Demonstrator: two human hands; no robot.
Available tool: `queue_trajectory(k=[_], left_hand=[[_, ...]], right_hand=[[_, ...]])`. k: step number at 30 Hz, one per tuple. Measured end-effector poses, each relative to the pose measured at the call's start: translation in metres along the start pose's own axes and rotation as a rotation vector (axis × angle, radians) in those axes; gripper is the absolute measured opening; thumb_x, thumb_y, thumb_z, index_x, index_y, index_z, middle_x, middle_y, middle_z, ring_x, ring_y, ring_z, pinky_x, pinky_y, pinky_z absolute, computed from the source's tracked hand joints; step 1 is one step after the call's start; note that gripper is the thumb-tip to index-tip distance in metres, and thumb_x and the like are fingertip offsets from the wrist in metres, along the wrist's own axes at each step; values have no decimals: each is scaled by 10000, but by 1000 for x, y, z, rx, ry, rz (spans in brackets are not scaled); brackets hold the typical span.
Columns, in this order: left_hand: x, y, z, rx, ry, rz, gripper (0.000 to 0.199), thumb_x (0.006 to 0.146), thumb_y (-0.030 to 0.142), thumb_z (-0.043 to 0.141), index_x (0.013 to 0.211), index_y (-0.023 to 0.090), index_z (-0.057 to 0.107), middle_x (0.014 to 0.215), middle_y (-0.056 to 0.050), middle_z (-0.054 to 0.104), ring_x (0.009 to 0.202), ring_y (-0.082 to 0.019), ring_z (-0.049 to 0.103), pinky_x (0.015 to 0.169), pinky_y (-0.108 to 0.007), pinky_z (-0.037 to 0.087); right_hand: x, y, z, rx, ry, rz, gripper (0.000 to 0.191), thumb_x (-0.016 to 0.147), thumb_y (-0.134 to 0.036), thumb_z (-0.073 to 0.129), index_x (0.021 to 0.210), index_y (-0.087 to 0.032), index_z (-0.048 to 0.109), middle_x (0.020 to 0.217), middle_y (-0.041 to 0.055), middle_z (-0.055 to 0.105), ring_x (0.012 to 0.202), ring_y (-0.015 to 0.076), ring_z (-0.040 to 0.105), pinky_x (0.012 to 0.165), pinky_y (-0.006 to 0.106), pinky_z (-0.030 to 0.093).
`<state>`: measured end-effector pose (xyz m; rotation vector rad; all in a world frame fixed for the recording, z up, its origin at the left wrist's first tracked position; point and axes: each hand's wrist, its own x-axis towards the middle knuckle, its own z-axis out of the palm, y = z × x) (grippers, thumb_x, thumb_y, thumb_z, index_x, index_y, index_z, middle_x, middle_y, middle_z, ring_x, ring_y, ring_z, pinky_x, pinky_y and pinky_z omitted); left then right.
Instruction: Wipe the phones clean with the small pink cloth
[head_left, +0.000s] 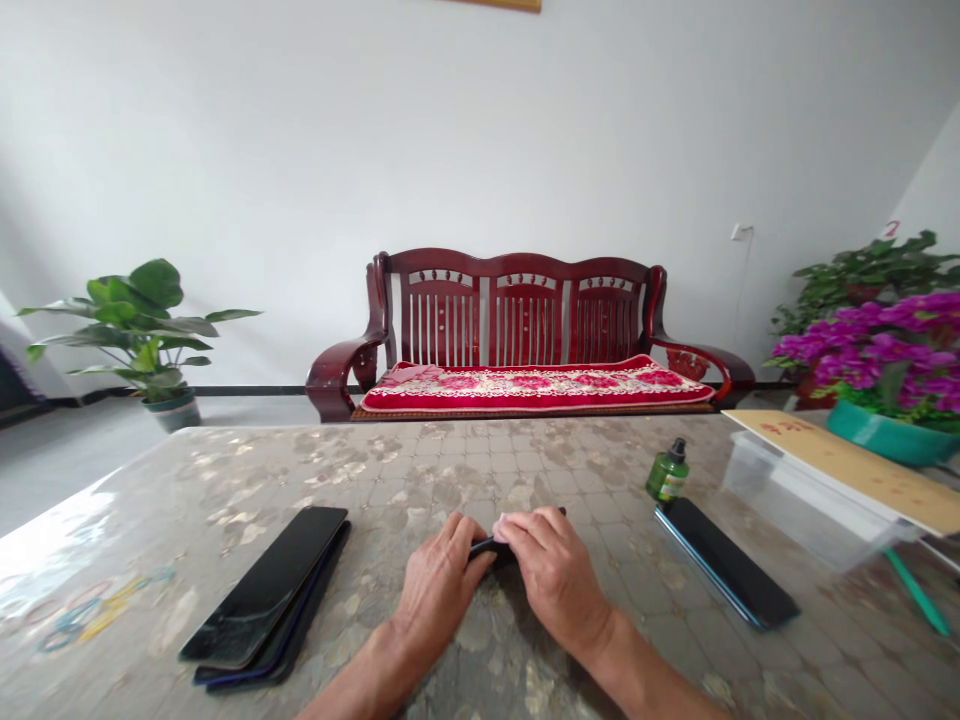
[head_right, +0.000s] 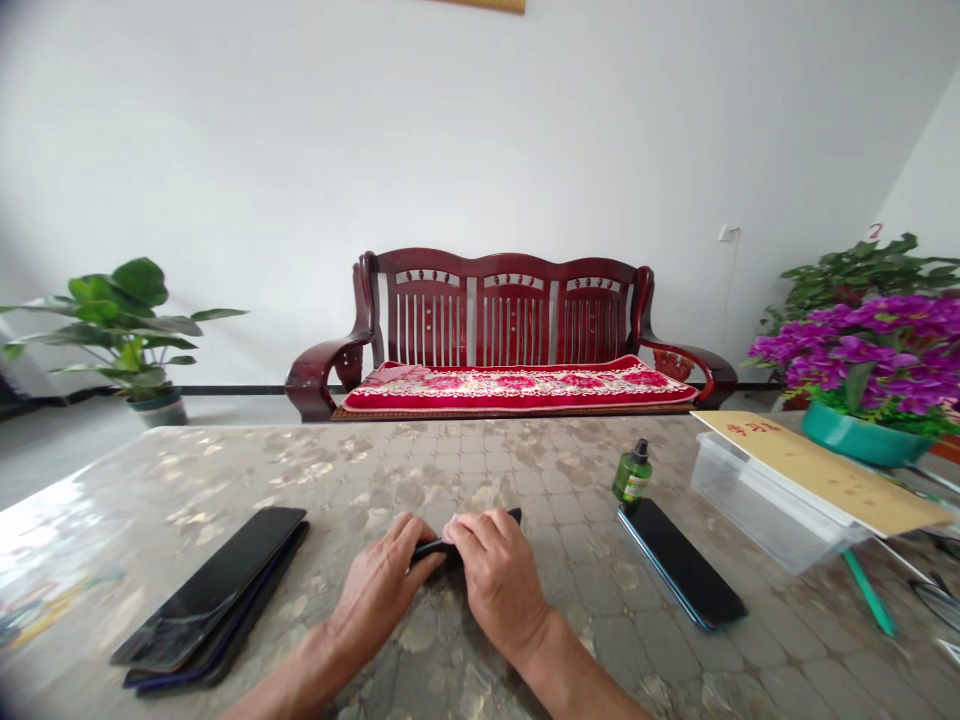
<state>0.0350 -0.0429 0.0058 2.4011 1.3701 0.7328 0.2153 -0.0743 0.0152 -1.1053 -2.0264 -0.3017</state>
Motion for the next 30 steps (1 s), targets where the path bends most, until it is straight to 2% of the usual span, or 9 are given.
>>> queue_trajectory(k=[3,8,10,17,19,26,30], left_hand=[[1,1,-2,-3,-12,-25,58,910,192,583,887,226,542,893,11,588,804,-168,608,694,-252,404],[2,2,-6,-19,-28,-53,67,905,181,587,880,225,544,894,16,592,793,-163,611,682,-246,400],[3,1,-5,-24,-23,-54,68,903,178,588,884,226,543,893,16,592,789,-163,612,681,-246,399],[2,-2,1,-16,-2,-33,75,899,194,595,872,227,533,887,12,586,793,-171,611,687,-250,403],[3,-3,1,-19,-7,-30,78,898,194,596,874,228,531,887,15,587,801,-168,614,695,-247,404],[7,-3,-8,34,-50,-73,90,905,181,595,866,227,527,884,24,605,803,-160,618,679,-243,379],[8,2,-14,140,-64,-42,92,914,200,607,879,225,526,885,16,613,815,-176,614,676,-260,369]], right_hand=[[0,4,-1,-22,-3,-6,219,988,-148,477,1094,-209,659,1029,45,686,912,202,572,829,338,475],[-4,31,-12,-118,43,50,208,991,-164,481,1059,-205,673,1016,55,696,907,213,573,831,356,460],[-5,34,-13,-140,58,72,216,995,-168,473,1048,-210,678,1008,56,698,909,214,574,835,358,455],[1,0,6,-88,29,-16,199,1003,-198,478,1065,-205,666,1015,46,696,883,192,567,804,330,447],[2,-2,7,-101,23,-34,195,1001,-198,482,1051,-210,670,1010,41,698,881,189,567,795,328,443],[-4,41,-13,-195,44,85,202,974,-155,507,1043,-219,685,1000,48,700,899,204,572,826,343,446],[-7,50,-13,-208,58,112,217,967,-145,504,1030,-222,697,987,55,697,907,203,583,834,340,456]])
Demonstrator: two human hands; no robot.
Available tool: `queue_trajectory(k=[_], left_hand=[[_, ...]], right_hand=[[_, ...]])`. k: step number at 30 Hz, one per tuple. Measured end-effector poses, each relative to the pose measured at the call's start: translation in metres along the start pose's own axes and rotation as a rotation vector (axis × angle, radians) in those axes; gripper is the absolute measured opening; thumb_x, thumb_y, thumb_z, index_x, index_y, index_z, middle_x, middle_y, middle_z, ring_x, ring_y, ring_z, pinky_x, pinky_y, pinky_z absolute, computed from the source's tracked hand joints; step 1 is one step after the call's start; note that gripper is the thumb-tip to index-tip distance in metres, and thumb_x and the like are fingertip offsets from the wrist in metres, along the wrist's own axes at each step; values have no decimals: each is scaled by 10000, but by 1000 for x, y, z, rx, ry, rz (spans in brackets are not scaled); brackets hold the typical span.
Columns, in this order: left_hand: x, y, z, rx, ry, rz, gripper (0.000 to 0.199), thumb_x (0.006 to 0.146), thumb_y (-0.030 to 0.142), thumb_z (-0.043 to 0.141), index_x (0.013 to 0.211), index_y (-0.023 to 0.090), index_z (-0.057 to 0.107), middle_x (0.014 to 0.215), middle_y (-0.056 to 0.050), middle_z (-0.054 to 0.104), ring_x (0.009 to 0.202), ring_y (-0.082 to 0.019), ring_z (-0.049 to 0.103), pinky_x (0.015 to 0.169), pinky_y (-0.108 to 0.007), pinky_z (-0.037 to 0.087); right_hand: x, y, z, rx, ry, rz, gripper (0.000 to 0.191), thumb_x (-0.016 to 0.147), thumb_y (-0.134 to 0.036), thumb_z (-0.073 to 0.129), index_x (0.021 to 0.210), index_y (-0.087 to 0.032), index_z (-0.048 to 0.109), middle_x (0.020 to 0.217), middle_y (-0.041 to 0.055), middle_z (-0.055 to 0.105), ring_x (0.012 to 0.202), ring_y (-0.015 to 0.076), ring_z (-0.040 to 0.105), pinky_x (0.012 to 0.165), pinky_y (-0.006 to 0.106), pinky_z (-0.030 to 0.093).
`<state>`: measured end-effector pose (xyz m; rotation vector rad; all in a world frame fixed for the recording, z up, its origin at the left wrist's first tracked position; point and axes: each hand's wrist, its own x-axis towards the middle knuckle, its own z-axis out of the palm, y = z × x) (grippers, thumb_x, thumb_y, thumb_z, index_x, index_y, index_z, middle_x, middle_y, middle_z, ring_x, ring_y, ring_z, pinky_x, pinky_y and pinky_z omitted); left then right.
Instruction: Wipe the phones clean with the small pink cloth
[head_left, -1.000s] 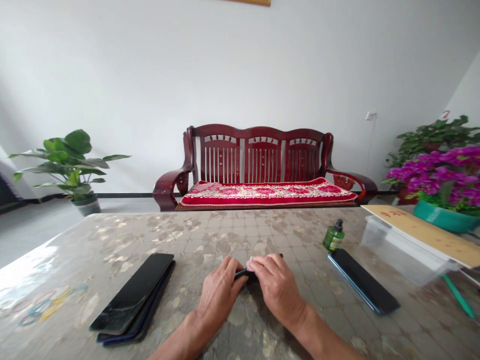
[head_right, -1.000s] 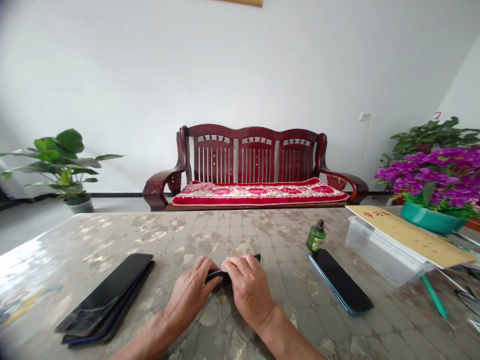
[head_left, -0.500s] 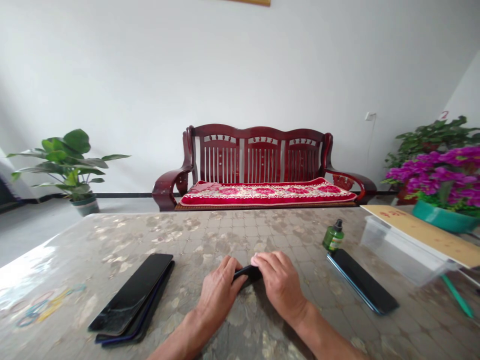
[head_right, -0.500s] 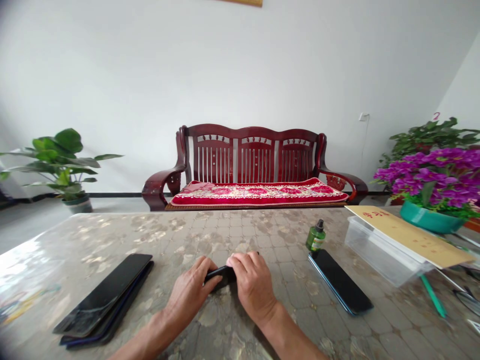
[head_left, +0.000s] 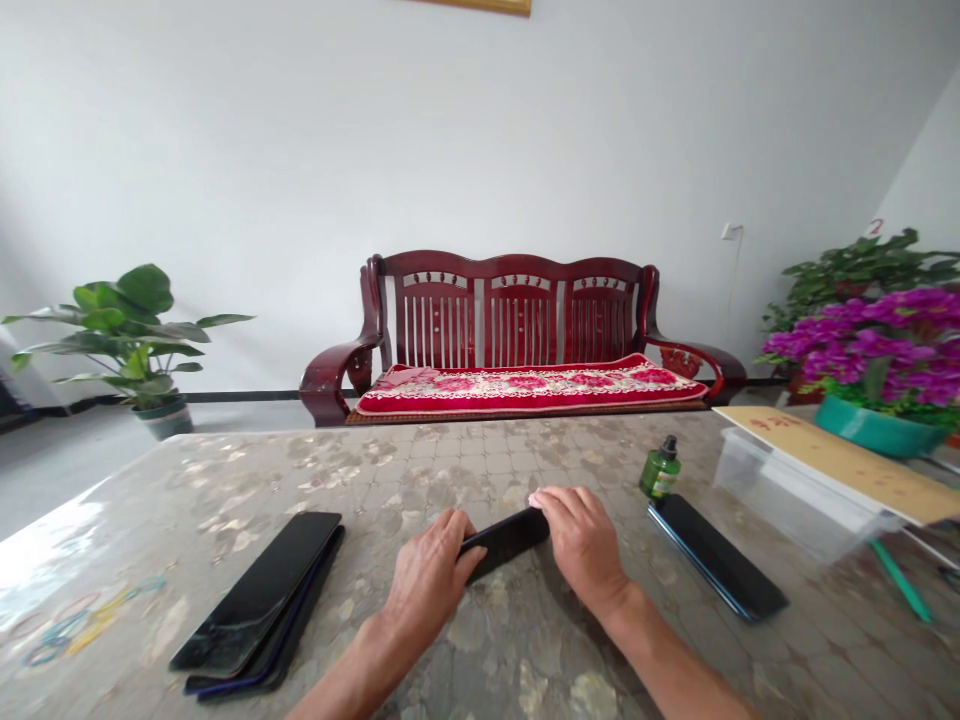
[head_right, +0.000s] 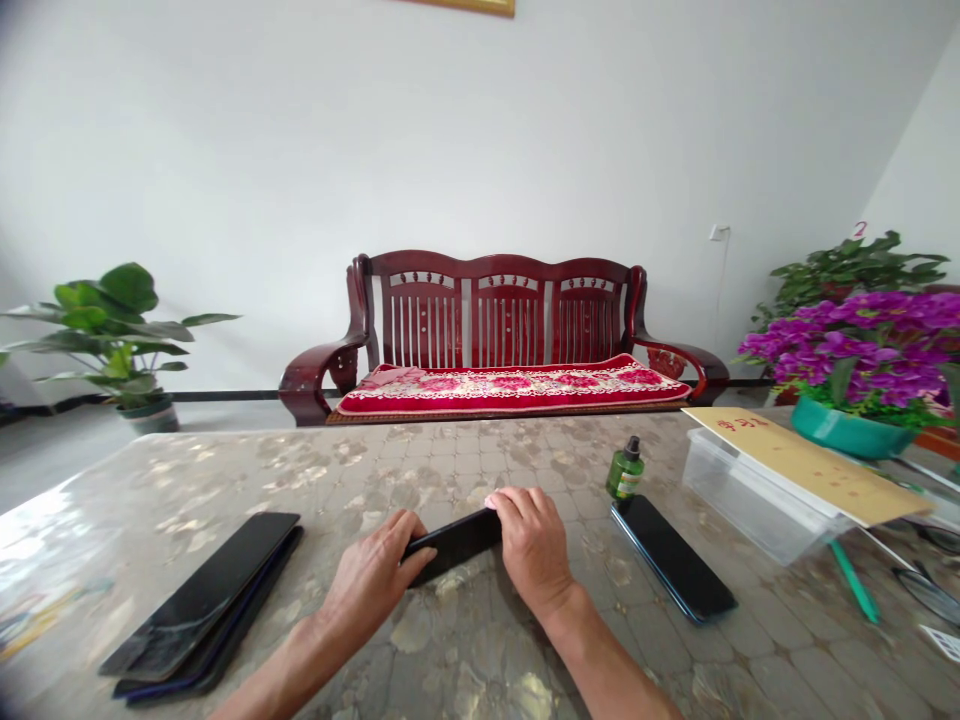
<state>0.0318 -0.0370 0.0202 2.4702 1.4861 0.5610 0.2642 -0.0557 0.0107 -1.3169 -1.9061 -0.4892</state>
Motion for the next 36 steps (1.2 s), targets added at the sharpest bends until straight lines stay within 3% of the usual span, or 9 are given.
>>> queue_trajectory(k=[7,18,26,32,36], left_hand=[[4,12,-9,212,-16,117,43,918,220,608,906,214,568,916,-34,636,894,-240,586,765,-318,394],[21,40,-3,307,-140,123,61,919,160,567,943,186,616,964,-87,675,945,-265,621,818,-345,438],[36,50,14,276,-118,94,75,938,179,555,958,179,627,982,-92,697,945,-255,656,785,-318,454],[36,49,10,251,-91,76,115,972,240,546,905,189,624,918,-60,702,887,-239,669,706,-290,435],[28,43,8,238,-29,78,143,984,259,534,871,204,602,905,-38,687,881,-223,652,718,-282,417]], right_hand=[[-2,-2,5,54,20,75,204,978,-174,511,1017,-222,705,976,43,705,881,199,586,825,335,458],[-11,13,14,190,128,228,270,980,-222,469,1063,-232,725,1008,56,740,910,195,655,830,338,521],[-20,23,24,286,110,390,286,957,-305,490,1082,-242,740,1002,67,758,915,214,697,828,338,554],[-23,21,25,488,-65,593,358,965,-433,464,1021,-257,770,931,80,770,820,250,726,724,321,555],[-25,18,27,618,-31,638,370,932,-492,502,1017,-255,774,976,76,766,888,285,721,771,368,555]])
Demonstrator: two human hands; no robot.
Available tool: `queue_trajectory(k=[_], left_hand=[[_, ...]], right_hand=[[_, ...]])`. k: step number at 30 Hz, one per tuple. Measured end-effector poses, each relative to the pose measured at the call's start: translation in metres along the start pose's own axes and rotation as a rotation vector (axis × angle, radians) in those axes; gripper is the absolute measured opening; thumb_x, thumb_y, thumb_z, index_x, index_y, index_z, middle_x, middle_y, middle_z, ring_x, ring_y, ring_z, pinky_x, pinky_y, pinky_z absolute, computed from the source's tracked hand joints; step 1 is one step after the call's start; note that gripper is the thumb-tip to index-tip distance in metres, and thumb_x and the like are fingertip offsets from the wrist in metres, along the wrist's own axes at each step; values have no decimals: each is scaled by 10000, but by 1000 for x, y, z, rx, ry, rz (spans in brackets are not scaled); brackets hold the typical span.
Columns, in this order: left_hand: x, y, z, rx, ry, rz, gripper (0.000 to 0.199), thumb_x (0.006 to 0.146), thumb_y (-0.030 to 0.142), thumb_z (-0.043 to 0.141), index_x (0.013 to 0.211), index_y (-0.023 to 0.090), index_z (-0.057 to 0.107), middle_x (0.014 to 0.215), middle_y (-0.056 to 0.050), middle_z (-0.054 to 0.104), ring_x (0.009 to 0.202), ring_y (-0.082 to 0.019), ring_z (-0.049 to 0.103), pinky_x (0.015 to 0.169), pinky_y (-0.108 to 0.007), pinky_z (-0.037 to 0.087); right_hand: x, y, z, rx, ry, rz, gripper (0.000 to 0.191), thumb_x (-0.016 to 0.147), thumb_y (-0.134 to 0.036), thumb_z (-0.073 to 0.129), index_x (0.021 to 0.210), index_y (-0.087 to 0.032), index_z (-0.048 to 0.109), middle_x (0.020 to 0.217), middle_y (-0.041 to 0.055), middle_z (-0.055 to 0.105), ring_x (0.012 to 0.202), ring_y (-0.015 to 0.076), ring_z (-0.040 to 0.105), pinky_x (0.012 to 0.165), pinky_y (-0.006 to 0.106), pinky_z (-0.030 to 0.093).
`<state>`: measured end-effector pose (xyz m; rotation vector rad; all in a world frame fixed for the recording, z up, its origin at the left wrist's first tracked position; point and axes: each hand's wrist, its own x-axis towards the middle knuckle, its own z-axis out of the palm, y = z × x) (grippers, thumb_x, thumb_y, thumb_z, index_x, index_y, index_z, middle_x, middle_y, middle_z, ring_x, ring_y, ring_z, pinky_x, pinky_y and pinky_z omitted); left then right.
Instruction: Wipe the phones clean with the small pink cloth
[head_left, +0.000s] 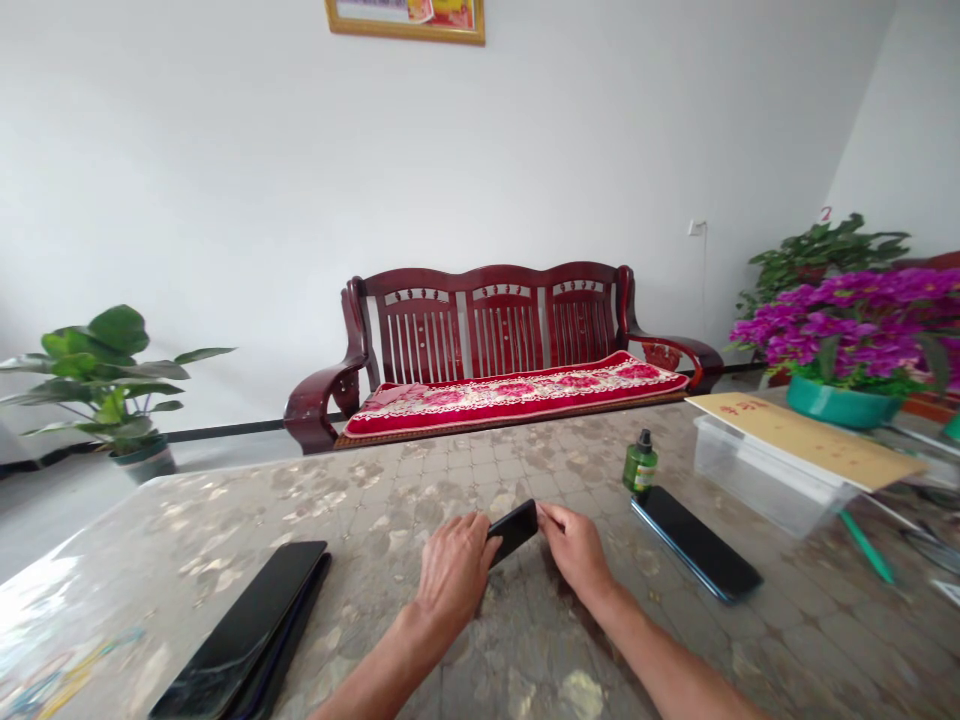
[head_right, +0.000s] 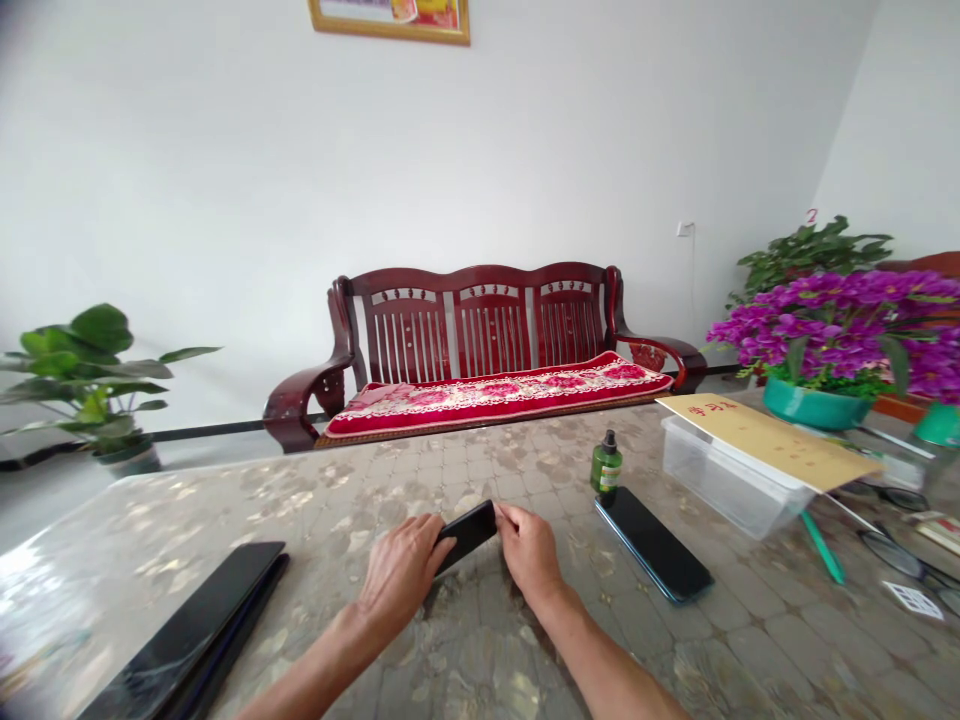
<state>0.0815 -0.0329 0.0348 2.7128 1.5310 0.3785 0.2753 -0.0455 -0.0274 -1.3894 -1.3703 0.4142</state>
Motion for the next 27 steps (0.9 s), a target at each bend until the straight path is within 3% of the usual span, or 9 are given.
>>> queue_trajectory(k=[5,8,11,15,21,27], left_hand=[[-8,-9,11,-73,168,-12,172,980,267,521,824,218,575,833,-24,660,833,-213,633,716,-284,410],[-9,-15,21,-178,271,-20,142,965,263,508,843,224,569,825,-27,650,817,-218,629,714,-288,427],[-10,-18,27,-306,340,-24,135,953,269,487,842,228,552,811,-29,637,787,-214,628,692,-282,446],[-10,-18,28,-393,343,-7,111,935,261,488,842,228,538,791,-23,626,759,-208,626,666,-275,450],[-13,-9,22,-370,311,43,112,906,210,541,796,220,530,799,-34,636,783,-225,611,685,-303,454],[-12,1,11,-370,298,56,62,897,200,558,835,210,560,817,-52,641,815,-246,600,707,-333,476]], right_hand=[[2,-7,3,185,12,57,451,868,-593,574,993,-211,779,820,60,761,747,249,696,685,324,542],[4,-21,1,284,58,126,526,834,-642,592,990,-176,778,683,38,710,652,216,644,579,279,496],[4,-38,-2,352,109,137,512,824,-628,617,1007,-176,774,677,31,696,623,188,606,537,253,458],[1,-56,-5,380,163,64,420,837,-560,643,997,-194,773,822,59,739,679,195,636,585,273,512],[-5,-61,-7,337,164,-133,271,909,-406,609,1069,-232,743,1032,73,742,927,231,697,869,368,566],[-6,-64,-11,159,167,-295,237,954,-320,551,1090,-229,722,1046,80,731,953,214,687,849,345,572]])
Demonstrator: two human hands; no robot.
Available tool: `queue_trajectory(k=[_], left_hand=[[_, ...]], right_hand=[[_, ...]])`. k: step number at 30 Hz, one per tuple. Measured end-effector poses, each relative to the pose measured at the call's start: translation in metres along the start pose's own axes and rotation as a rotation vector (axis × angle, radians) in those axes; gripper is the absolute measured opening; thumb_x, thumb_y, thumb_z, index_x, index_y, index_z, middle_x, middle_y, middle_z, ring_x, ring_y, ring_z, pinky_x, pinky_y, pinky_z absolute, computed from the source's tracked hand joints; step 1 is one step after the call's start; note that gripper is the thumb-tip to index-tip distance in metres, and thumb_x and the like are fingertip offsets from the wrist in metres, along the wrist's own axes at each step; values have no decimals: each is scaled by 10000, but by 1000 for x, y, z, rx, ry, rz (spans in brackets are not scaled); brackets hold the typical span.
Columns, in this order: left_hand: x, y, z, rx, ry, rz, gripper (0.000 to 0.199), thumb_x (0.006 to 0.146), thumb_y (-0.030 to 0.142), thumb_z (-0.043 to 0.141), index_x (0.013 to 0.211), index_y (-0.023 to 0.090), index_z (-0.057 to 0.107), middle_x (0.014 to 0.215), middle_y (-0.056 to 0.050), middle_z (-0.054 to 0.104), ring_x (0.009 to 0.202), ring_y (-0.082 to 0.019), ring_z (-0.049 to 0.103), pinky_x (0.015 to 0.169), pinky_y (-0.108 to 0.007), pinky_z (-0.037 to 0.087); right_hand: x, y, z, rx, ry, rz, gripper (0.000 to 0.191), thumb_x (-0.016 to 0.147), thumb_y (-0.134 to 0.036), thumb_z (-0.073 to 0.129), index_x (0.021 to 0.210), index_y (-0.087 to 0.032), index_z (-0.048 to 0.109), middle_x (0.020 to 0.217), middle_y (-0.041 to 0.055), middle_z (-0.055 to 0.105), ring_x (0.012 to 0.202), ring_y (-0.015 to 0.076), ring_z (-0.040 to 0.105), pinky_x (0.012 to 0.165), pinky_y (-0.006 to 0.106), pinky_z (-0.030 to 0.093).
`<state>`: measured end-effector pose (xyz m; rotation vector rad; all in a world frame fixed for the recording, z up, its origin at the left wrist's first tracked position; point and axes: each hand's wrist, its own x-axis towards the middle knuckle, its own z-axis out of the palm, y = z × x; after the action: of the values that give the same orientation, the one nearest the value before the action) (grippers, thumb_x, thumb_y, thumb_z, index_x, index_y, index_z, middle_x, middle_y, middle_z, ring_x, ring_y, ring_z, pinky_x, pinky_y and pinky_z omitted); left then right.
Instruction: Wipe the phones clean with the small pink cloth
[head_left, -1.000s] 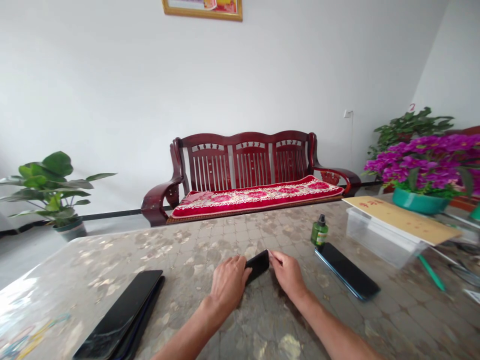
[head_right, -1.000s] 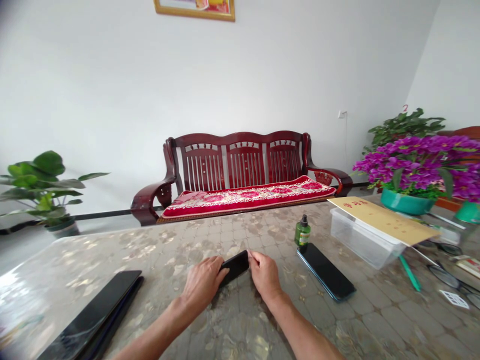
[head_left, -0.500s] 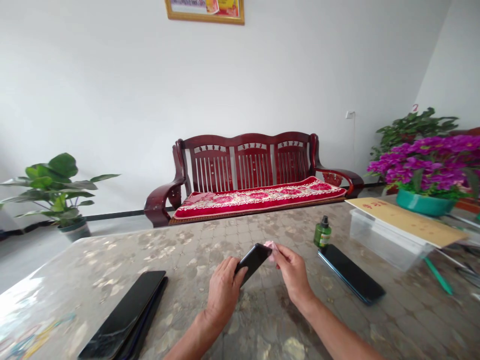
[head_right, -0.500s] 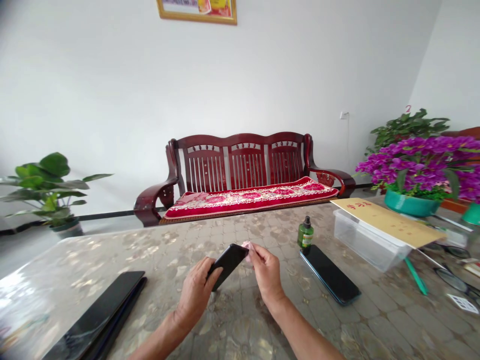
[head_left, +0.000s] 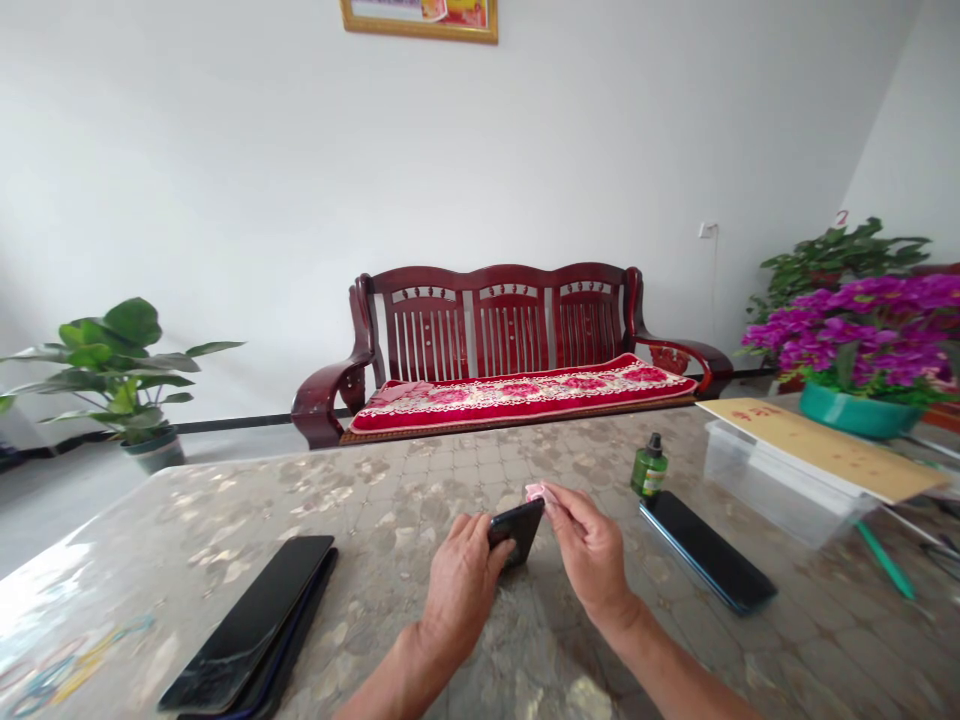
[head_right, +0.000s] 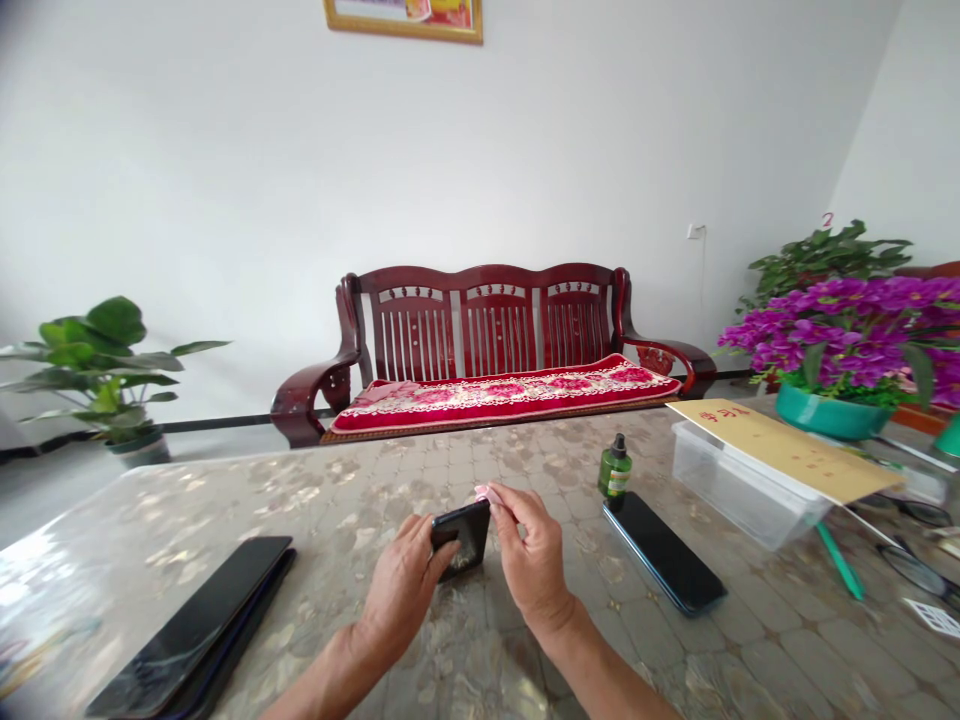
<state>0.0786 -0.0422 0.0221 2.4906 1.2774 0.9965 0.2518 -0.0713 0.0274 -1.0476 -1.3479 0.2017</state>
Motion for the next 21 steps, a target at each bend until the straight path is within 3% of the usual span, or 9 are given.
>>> queue_trajectory(k=[7,11,16,21], left_hand=[[6,13,-14,-195,105,11,100,928,226,486,963,222,579,881,-38,637,833,-225,611,736,-330,483],[7,15,-21,-199,127,8,115,948,273,485,945,236,594,869,-26,647,823,-223,621,730,-324,473],[5,8,-22,-207,208,-30,129,942,301,493,925,232,601,858,-23,658,812,-218,633,721,-308,477],[0,-1,-19,-262,268,-64,146,935,325,510,919,225,614,812,-9,652,749,-202,626,691,-288,476]], right_hand=[[-2,-1,2,-81,-26,-68,231,965,-298,545,1116,-250,713,1024,61,733,944,203,676,838,331,559],[-14,13,10,-66,-54,33,231,954,-336,566,1099,-254,725,992,56,732,902,206,671,806,326,548],[-27,27,22,-54,-199,161,246,938,-365,572,1093,-272,739,869,30,724,785,199,649,699,298,516],[-25,28,24,-50,-224,173,237,894,-292,601,1083,-270,743,836,22,707,755,192,628,683,287,500]])
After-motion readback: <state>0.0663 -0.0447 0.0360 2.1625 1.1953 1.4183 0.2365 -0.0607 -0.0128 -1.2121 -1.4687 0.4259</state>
